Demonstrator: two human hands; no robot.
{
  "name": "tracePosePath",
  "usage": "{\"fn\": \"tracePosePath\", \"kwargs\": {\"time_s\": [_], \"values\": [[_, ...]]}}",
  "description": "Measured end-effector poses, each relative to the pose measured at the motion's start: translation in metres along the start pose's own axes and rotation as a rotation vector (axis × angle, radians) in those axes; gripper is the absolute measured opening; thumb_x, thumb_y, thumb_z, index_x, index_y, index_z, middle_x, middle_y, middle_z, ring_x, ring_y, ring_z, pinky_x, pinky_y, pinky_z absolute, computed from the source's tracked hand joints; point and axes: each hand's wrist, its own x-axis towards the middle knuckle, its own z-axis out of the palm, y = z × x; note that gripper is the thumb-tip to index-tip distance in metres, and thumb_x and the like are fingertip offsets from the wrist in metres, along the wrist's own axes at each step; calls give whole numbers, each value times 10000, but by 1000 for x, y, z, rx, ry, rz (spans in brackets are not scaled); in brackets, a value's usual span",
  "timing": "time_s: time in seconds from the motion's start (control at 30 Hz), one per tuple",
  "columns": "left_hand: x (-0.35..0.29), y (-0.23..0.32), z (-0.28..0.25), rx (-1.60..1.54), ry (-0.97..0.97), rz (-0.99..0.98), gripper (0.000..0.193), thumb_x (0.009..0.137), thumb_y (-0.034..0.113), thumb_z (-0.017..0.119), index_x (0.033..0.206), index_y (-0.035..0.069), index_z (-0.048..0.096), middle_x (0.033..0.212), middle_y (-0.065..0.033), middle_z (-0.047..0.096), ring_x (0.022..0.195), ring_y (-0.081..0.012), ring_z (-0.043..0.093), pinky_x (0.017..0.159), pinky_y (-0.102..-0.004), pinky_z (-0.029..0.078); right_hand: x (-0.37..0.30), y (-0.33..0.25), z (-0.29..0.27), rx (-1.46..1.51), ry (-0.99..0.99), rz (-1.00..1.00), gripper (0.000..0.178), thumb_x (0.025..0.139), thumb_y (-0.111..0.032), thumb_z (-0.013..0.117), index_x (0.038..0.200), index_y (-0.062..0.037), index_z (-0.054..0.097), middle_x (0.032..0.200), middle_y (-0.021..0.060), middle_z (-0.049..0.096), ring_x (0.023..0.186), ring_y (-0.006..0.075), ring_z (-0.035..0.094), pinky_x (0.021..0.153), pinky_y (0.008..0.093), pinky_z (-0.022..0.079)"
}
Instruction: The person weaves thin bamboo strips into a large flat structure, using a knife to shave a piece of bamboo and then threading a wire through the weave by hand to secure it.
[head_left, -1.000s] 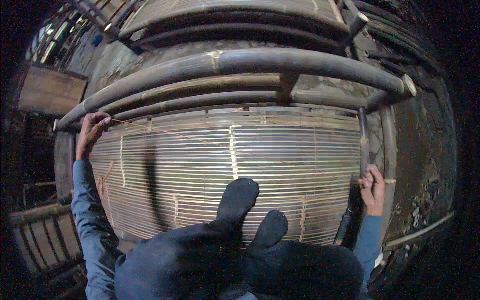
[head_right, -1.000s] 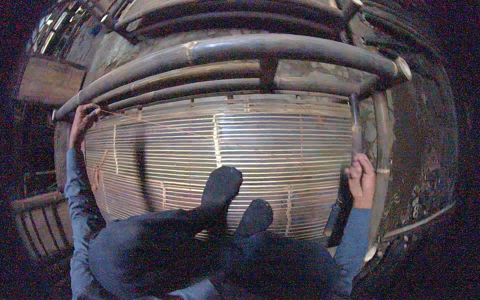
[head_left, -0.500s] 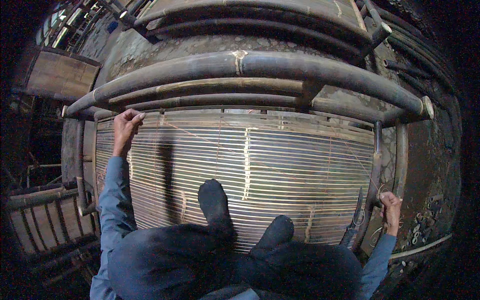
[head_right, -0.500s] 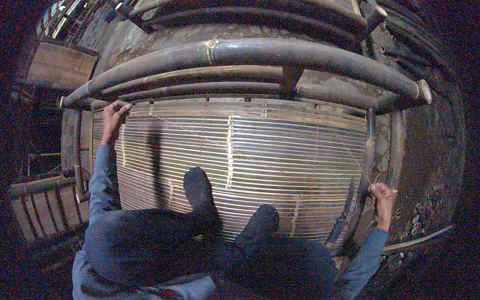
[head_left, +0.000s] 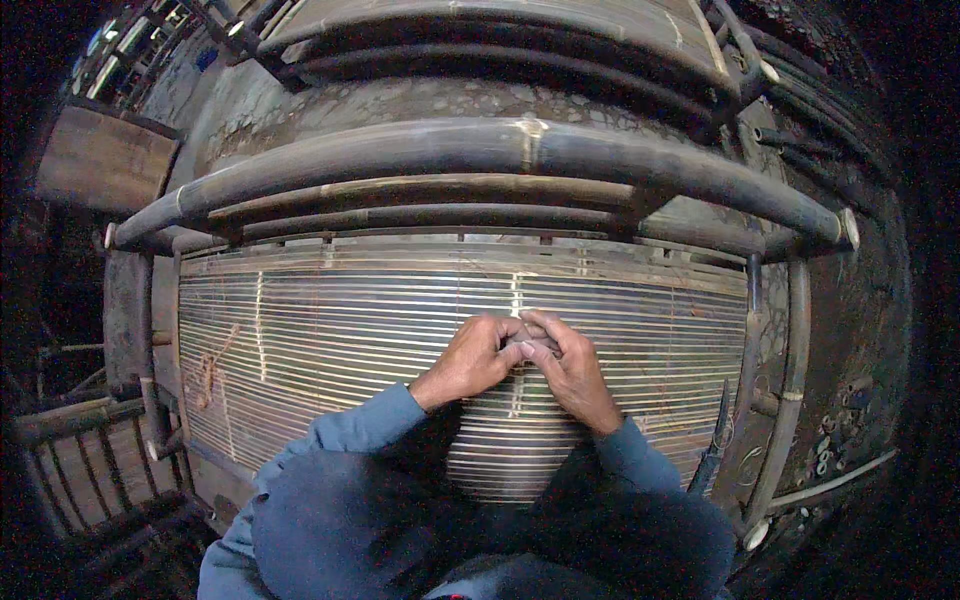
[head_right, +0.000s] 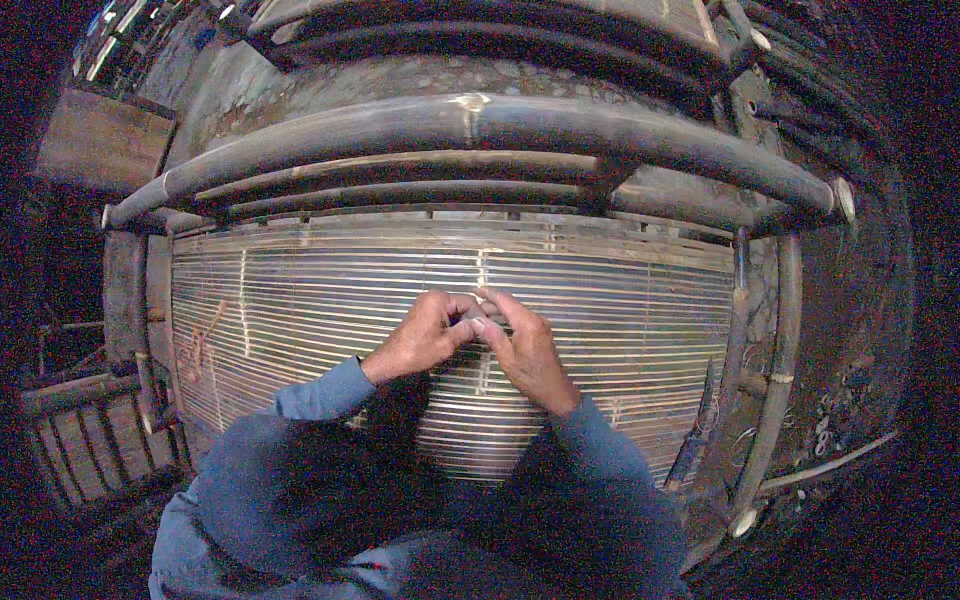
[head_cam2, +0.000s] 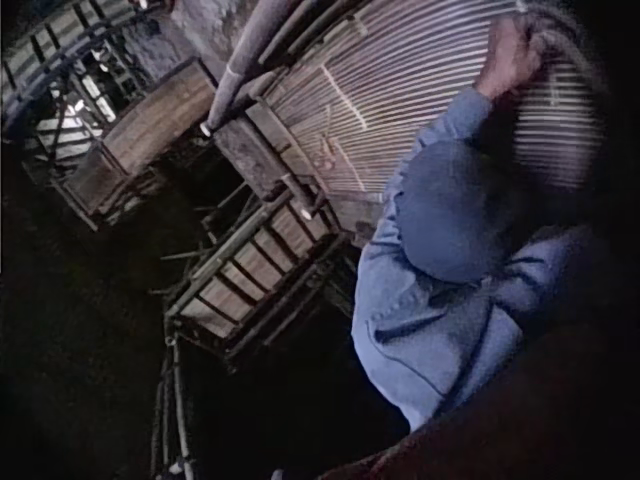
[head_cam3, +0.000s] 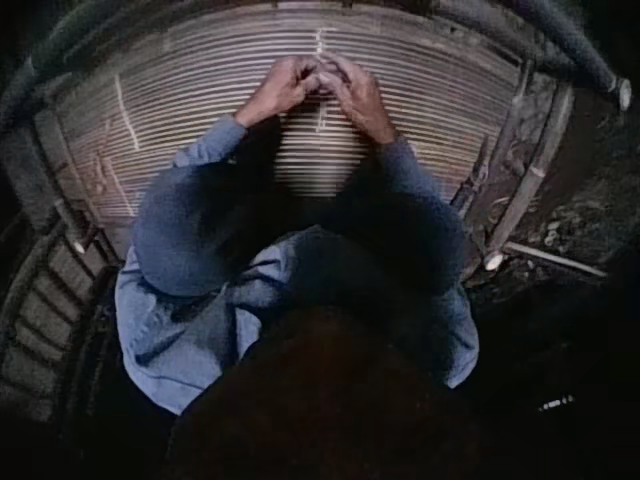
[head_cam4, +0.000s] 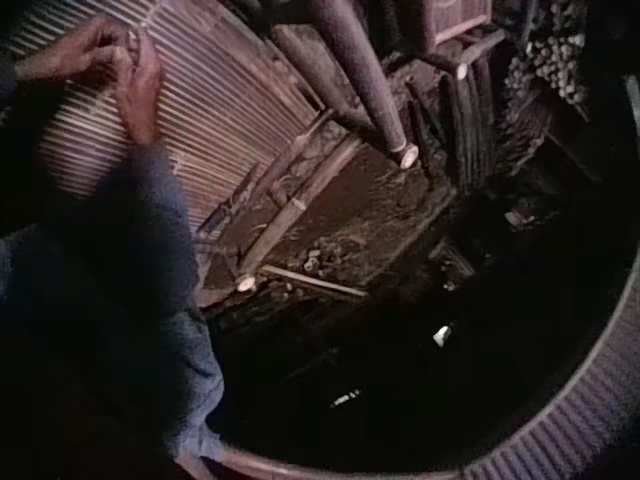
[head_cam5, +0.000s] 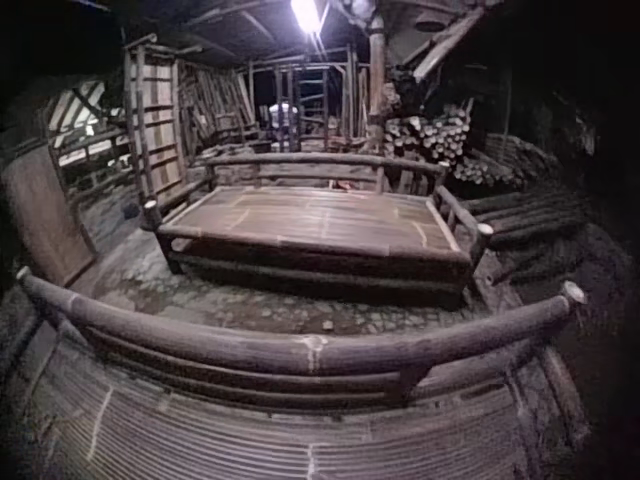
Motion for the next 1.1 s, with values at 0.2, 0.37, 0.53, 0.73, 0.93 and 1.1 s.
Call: {"fn": "tracePosePath", "kwargs": {"time_s": [0.2, 0.37, 0.53, 0.73, 0.93, 1.1], "values": [[-11, -41, -32, -104, 49, -148, 143, 872, 120, 659, 849, -19, 679, 703, -140, 662, 640, -171, 603, 617, -359, 481, 26, -7, 34, 57, -21, 311, 130, 888, -51, 670, 993, 24, 686, 827, 92, 705, 781, 142, 653, 693, 311, 531], [-6, -72, -42, -184, 58, -53, 132, 888, 114, 645, 886, -16, 667, 786, -147, 679, 739, -182, 638, 688, -355, 497, 34, -3, 45, -278, 65, 23, 98, 882, -64, 661, 911, 19, 705, 825, 105, 715, 766, 122, 646, 697, 309, 523], [35, -105, -77, 373, 249, 284, 153, 817, 90, 625, 961, 59, 665, 997, -141, 620, 959, -346, 607, 802, -444, 499, 42, 14, 41, -46, 263, 239, 95, 911, -97, 669, 903, -5, 692, 779, 24, 664, 658, 108, 581, 573, 250, 461], [69, -141, -85, 590, 93, 408, 217, 802, 86, 586, 1004, 118, 660, 1035, -110, 621, 1002, -337, 606, 819, -452, 499, 37, 19, 47, 320, 314, 453, 82, 923, -103, 665, 945, -25, 680, 716, 3, 626, 578, 47, 510, 483, 215, 405], [69, -144, -77, 467, 282, 348, 126, 800, 88, 612, 914, 57, 656, 962, -153, 620, 921, -342, 615, 794, -453, 499, 47, 29, 55, 384, 319, 505, 66, 920, -91, 673, 938, -29, 663, 758, 10, 620, 608, 59, 520, 506, 216, 426], [63, -145, -61, 9, 499, -6, 186, 884, 187, 665, 945, 15, 697, 814, -139, 689, 735, -287, 644, 690, -410, 499, 65, 42, 59, 557, 344, 528, 53, 922, -92, 670, 947, -44, 668, 782, 3, 626, 638, 59, 528, 548, 213, 444]]}}
